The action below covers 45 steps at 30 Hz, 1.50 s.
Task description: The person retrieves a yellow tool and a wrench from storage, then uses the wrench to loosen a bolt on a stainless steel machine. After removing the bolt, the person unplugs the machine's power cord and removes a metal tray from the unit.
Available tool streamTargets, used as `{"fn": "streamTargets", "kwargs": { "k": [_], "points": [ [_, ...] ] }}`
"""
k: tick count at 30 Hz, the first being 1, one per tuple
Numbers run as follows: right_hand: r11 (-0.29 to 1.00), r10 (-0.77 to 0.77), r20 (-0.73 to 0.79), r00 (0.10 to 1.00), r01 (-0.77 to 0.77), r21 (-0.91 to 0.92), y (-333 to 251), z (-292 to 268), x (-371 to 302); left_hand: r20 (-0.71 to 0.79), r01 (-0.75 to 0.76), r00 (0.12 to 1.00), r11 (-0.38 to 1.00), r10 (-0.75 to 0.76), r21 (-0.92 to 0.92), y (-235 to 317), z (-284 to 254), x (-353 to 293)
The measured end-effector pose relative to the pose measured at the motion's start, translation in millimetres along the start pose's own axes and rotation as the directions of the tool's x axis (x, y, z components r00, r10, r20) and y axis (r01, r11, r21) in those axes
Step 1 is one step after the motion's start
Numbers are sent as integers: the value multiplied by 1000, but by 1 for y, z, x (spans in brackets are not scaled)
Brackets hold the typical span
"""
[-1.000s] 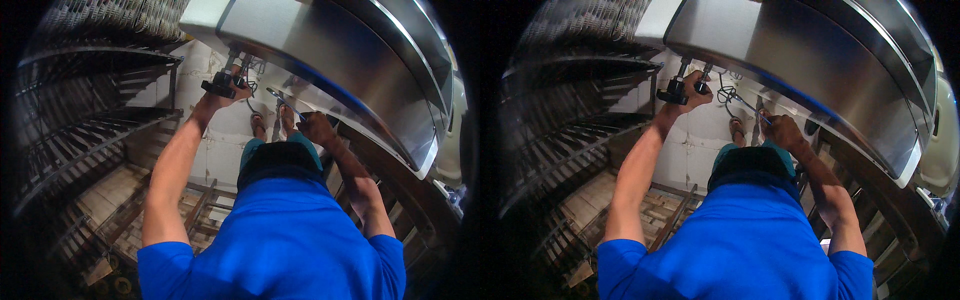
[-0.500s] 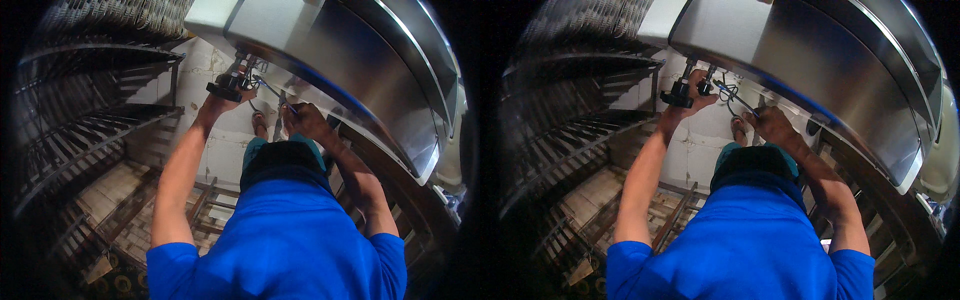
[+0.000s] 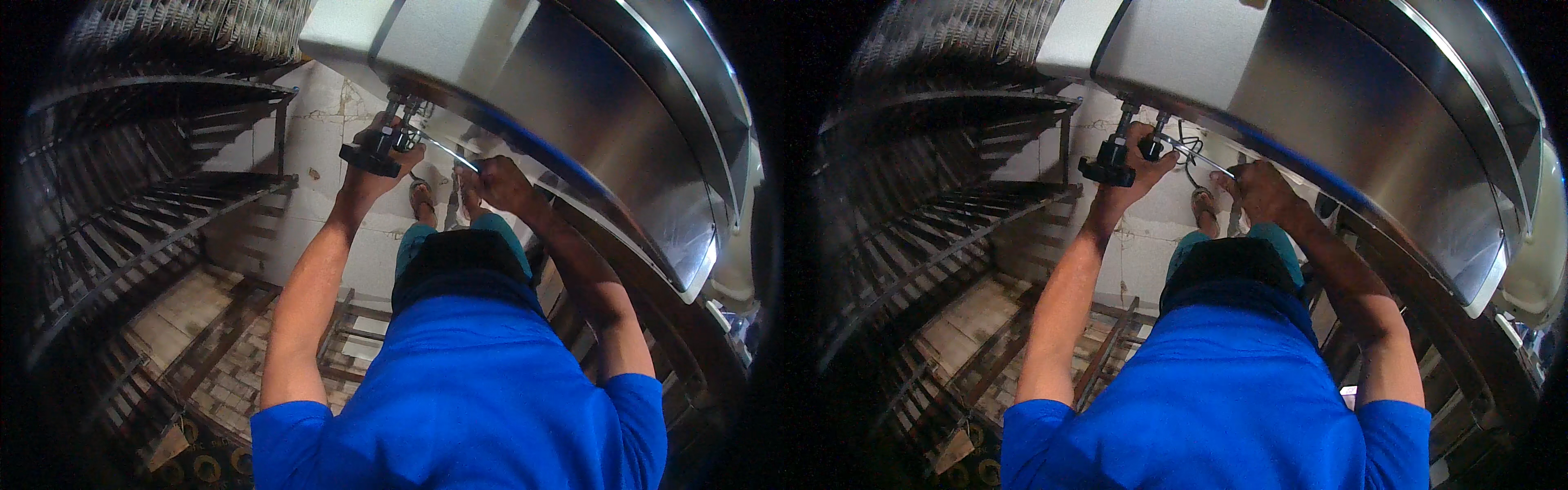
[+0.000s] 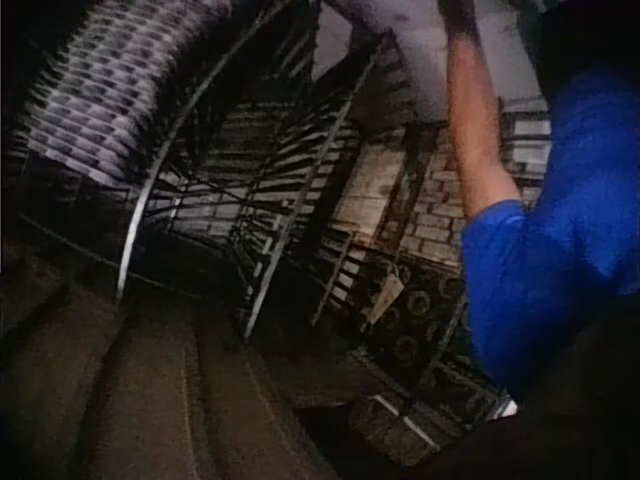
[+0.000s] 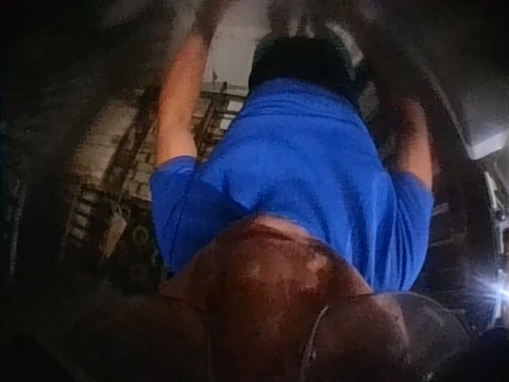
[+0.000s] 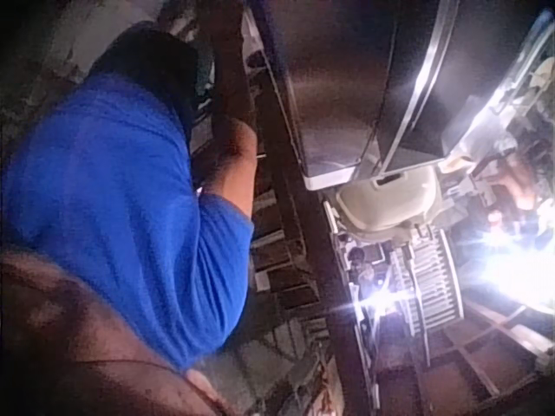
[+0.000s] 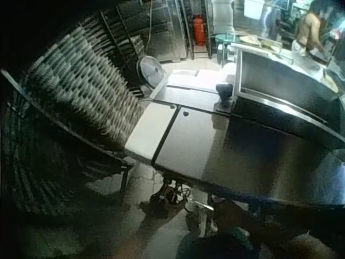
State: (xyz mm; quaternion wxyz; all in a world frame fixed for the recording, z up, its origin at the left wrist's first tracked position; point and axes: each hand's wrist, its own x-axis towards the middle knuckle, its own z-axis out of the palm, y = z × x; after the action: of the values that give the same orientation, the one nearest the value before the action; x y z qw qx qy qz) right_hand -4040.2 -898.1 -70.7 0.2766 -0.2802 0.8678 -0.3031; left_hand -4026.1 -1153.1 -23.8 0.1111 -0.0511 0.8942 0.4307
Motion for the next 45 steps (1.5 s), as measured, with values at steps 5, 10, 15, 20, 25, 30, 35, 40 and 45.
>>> {"fn": "streamTargets", "kwargs": {
  "k": [5,10,15,20,25,30,35,40,45],
  "points": [
    [983,-67,75,995,53,174,31,20,33,-21,-342,932,894,363,291,-24,7,5],
    [973,70,18,997,-72,220,45,65,63,5,-578,763,678,647,453,-36,3,9],
    [907,48,-6,999,-42,418,26,70,97,65,-125,990,992,124,11,-19,2,6],
    [936,84,28,996,-89,342,27,68,86,178,181,961,966,-214,183,23,-11,13],
    [993,-115,-114,987,112,-35,37,78,73,67,-44,998,919,19,392,16,1,6],
    [995,23,-101,995,-13,98,28,72,75,93,34,993,927,-74,375,25,-1,5],
    [987,116,-11,993,-114,111,31,74,86,92,-93,994,884,57,458,18,1,1],
    [913,224,92,970,-242,328,20,67,77,39,-110,994,924,103,367,3,8,-2],
    [894,300,13,954,-285,346,37,62,66,-26,-39,999,970,47,241,-2,8,10]
  ]
}}
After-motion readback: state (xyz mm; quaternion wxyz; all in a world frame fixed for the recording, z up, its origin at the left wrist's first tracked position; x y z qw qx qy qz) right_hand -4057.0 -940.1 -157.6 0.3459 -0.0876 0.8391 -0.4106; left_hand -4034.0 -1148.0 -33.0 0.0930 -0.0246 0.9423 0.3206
